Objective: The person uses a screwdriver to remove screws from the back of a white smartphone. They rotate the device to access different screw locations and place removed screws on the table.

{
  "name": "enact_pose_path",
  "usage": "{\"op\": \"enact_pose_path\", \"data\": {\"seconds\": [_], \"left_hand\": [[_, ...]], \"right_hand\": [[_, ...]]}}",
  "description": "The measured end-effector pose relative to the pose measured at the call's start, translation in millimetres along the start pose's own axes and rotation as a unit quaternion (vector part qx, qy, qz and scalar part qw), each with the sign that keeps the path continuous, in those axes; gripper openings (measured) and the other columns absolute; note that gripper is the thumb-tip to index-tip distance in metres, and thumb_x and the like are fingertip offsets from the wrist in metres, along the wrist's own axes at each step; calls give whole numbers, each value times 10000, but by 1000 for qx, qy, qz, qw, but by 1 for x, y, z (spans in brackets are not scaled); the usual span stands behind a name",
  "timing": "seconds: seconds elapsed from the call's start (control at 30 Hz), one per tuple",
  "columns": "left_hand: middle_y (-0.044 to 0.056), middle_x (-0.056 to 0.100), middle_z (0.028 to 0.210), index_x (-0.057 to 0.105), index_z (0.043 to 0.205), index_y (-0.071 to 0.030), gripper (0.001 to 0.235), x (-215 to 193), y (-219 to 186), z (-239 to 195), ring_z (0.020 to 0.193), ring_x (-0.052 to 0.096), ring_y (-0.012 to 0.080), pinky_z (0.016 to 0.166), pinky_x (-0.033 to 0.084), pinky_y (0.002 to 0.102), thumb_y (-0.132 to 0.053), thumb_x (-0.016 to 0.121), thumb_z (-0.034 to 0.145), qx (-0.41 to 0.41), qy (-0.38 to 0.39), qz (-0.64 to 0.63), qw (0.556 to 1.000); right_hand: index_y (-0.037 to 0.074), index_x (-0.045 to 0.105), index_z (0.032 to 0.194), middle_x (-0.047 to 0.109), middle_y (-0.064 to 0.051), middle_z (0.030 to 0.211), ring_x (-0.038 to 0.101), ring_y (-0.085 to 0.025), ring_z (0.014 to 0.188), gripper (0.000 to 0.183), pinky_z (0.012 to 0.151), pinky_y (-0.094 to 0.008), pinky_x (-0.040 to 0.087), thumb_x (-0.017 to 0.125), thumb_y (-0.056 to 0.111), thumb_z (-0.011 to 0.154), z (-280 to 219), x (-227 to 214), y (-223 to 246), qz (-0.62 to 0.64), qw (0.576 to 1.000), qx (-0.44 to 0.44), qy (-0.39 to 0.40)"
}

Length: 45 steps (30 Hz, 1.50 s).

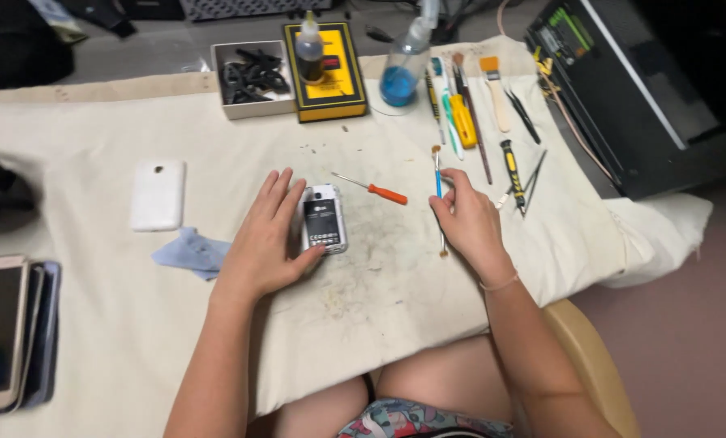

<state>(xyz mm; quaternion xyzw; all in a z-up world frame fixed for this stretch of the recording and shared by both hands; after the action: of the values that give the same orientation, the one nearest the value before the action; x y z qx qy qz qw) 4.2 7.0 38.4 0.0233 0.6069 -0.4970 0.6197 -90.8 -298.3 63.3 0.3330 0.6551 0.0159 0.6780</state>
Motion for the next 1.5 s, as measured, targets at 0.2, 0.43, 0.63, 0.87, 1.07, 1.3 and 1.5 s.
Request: {"op": "enact_pose_path", "data": {"seconds": [0.2,0.43,0.63,0.87,1.07,1.3,1.5], "left_hand": [[102,480,1530,468,1524,-180,1054,23,24,2,1492,364,297,1275,178,482,-593,841,629,-73,78,16,994],[110,545,1419,508,1484,-165,1072,28,32,-10,1414,451,303,1224,242,503,-637,866,590,-32,5,18,999],[121,548,1363,206,1572,-81,1270,15,29,0,1332,478,325,1149,276,503,-532,919,623,-17,11,-77,997],[154,520,1384,256,1474,-89,1204,20,48,-1,1390,446,360,1238,219,527,-470,945,562,-38,20,-134,990],[165,464,1434,299,1407,-100,1063,23,37,-4,1421,407,376,1222,219,558,-594,799,610,24,12,-78,997],[166,514,1197,370,1390,-37,1041,41,5,-8,1259,496,384,1146,303,570,-684,790,690,-62,-26,122,990],[150,623,1282,408,1438,-43,921,19,24,1,1360,488,331,1210,201,583,-299,732,616,-12,56,-34,998]], "right_hand": [[18,611,1419,672,-210,1174,658,-468,1120,547,931,-616,510,665,364,999,52,-44,-114,-134,988,68,-43],[72,748,1212,750,-167,1005,687,-469,1050,368,859,-599,535,716,363,989,66,-26,-166,-120,989,72,-44],[135,499,881,520,-40,659,528,-180,423,208,357,-239,288,581,272,1015,52,20,-20,540,817,14,-199],[128,522,1132,624,-177,660,672,-239,492,338,416,-287,533,447,428,996,33,123,72,623,780,37,44],[81,515,1270,641,-150,732,673,-192,591,529,531,-229,529,323,533,1074,54,100,56,541,835,-66,-77],[162,632,1156,683,-23,907,610,-282,966,400,907,-416,415,858,128,828,56,81,48,94,962,-229,-114],[175,623,1145,666,9,891,600,-248,975,374,968,-433,342,804,9,862,75,76,21,39,968,-203,-144]]}}
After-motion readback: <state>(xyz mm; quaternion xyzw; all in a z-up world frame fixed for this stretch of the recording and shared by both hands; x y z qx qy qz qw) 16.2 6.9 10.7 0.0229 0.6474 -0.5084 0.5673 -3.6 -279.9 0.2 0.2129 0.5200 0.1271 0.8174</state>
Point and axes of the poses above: each hand's wrist, its own z-axis towards the middle knuckle, its own x-axis out of the palm, y = z × x, the point moved 1 cm from there along z, towards the middle knuckle
